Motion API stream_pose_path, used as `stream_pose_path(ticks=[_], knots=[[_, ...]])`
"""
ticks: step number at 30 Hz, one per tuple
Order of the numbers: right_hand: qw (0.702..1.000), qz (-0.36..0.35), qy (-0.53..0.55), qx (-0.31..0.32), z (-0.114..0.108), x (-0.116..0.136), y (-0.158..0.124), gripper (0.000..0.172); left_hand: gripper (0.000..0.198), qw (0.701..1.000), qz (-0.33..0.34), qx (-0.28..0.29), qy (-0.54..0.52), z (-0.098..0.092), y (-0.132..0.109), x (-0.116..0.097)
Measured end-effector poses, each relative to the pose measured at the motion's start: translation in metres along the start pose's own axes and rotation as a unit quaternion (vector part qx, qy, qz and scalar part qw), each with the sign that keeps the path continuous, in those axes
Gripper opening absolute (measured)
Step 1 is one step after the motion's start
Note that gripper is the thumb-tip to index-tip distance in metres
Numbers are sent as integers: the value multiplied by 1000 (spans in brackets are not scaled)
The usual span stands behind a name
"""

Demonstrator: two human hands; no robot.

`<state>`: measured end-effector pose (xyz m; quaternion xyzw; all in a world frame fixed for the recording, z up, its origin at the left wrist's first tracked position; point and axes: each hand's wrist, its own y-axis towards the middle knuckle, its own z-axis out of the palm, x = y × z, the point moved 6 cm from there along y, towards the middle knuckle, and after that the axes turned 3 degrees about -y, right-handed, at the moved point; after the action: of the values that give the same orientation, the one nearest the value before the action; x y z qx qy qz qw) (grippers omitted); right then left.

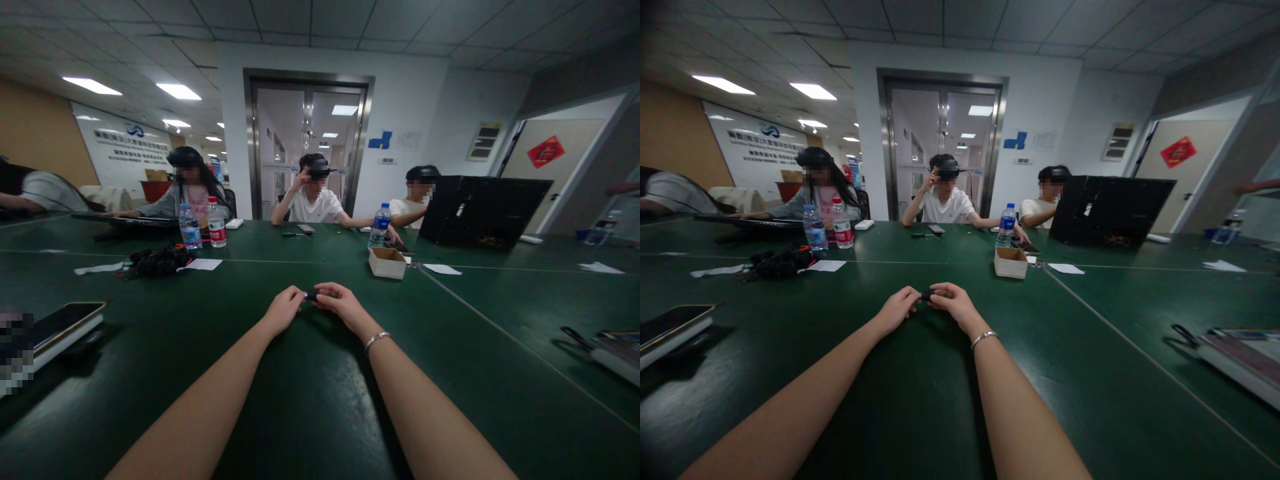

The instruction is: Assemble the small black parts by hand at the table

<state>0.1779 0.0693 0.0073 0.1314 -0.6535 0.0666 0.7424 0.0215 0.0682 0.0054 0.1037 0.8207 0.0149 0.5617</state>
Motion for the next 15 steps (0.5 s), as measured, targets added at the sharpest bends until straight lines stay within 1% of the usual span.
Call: stream_pose_path(ticks=[2,4,6,7,9,11,13,15], knots=[[1000,1,-1,-2,0,-1,0,39,33,999,-4,-8,-32,-1,0,0],[1000,1,-5,-3,-1,-1,1,39,39,999,-19,-8,-49,0,0,2],[1000,-1,-12,-6,-2,-2,1,40,48,999,-28,3,-40,1,1,5],[1000,-2,-13,-7,-2,-2,1,40,48,999,-26,7,-31,2,2,5],[1000,-5,-12,-6,-2,-1,1,40,39,1000,-16,9,-25,2,2,4],[1000,-5,-7,-2,-1,0,0,40,30,999,-8,2,-43,1,2,2],[1000,-2,-8,1,0,0,-1,39,31,998,-13,-4,-60,0,1,0],[1000,1,-12,-1,0,0,-1,38,39,998,-24,0,-52,0,0,0]])
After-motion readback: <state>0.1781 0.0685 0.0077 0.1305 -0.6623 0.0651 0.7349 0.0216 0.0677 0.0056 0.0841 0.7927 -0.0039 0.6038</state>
